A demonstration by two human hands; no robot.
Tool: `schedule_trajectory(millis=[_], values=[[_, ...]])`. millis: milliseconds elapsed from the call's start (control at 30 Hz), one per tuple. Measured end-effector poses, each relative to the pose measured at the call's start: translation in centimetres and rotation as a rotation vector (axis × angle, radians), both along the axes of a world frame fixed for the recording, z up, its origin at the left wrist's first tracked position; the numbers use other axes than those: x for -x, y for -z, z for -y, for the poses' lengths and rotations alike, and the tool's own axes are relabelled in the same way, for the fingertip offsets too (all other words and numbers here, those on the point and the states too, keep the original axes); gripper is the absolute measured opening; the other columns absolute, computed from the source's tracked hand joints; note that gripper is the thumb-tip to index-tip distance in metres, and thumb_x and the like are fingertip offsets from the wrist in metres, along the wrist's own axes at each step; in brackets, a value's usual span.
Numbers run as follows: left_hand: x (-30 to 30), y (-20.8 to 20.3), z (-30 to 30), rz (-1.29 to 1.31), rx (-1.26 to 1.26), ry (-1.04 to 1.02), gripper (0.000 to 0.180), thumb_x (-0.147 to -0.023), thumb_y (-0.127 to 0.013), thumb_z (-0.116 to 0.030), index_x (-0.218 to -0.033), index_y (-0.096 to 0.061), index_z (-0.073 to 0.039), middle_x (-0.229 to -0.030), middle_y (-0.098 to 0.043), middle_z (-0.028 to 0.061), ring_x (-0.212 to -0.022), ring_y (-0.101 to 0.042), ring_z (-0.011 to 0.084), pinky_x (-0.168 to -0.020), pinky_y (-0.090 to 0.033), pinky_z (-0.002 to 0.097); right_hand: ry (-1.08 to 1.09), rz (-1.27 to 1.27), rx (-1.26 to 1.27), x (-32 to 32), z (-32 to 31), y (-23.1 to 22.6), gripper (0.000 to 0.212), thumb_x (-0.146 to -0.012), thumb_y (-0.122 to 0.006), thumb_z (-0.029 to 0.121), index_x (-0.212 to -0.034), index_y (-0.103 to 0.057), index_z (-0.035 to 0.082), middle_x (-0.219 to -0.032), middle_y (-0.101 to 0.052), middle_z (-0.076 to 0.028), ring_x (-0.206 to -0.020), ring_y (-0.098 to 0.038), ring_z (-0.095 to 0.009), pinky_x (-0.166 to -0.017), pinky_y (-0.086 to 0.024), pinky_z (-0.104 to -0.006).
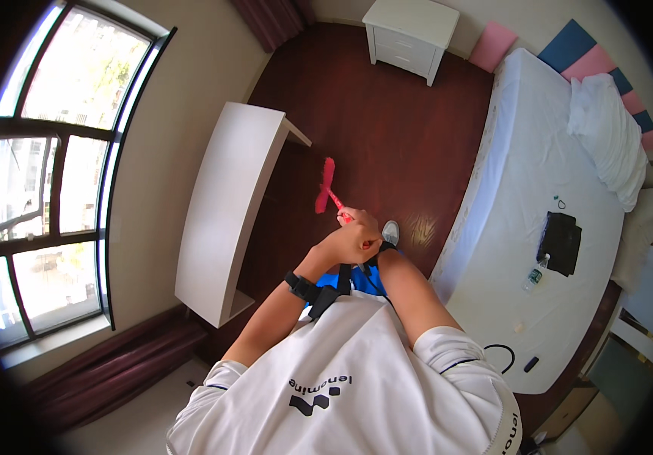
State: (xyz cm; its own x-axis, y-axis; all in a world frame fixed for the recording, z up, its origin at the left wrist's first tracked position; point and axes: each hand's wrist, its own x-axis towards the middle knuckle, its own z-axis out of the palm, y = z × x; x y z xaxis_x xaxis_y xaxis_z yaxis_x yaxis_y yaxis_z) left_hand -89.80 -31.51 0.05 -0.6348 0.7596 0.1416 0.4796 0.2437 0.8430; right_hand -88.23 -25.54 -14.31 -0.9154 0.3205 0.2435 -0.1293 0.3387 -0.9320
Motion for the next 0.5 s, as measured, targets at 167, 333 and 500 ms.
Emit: schedule_trajectory(millis=[167,333,500], values=[[4.6,-3.2,-5.5,0.250,-0.074,0.155,0.020,-0.074,-0.056,-0.007,-0.058,-0.049,0.003,-0.058,-0.052,0.0177,-0.057,-0.051,0.0346,-0.058,-0.040,0.0424,-0.437,0.535,-0.124,1.4,-10.3,0.2,0.026,-0.078,-0.057,0.036,-0.089,-0.063,0.013,-0.078,-0.066,-0.013,-0.076,-0.063,-0.033,-0.064,-0.049,-0.0420],[8.2,-2.7,-9.7,0.441,-0.103,0.311,0.020,-0.080,-0.053,-0.006,-0.065,-0.050,0.007,-0.058,-0.048,0.0156,-0.056,-0.047,0.0264,-0.057,-0.039,0.0384,-0.317,0.578,-0.304,1.8,-17.3,-6.6,0.028,-0.079,-0.054,0.038,-0.087,-0.063,0.012,-0.085,-0.066,-0.014,-0.083,-0.063,-0.034,-0.069,-0.049,-0.0438],[10.9,2.0,-12.7,0.611,-0.184,0.262,0.028,-0.080,-0.055,-0.011,-0.060,-0.047,0.007,-0.050,-0.036,0.0152,-0.045,-0.032,0.0151,-0.046,-0.029,0.0357,-0.073,0.904,-0.466,2.3,-20.9,0.0,0.030,-0.080,-0.052,0.036,-0.086,-0.065,0.010,-0.085,-0.066,-0.016,-0.084,-0.063,-0.036,-0.071,-0.049,-0.0474]])
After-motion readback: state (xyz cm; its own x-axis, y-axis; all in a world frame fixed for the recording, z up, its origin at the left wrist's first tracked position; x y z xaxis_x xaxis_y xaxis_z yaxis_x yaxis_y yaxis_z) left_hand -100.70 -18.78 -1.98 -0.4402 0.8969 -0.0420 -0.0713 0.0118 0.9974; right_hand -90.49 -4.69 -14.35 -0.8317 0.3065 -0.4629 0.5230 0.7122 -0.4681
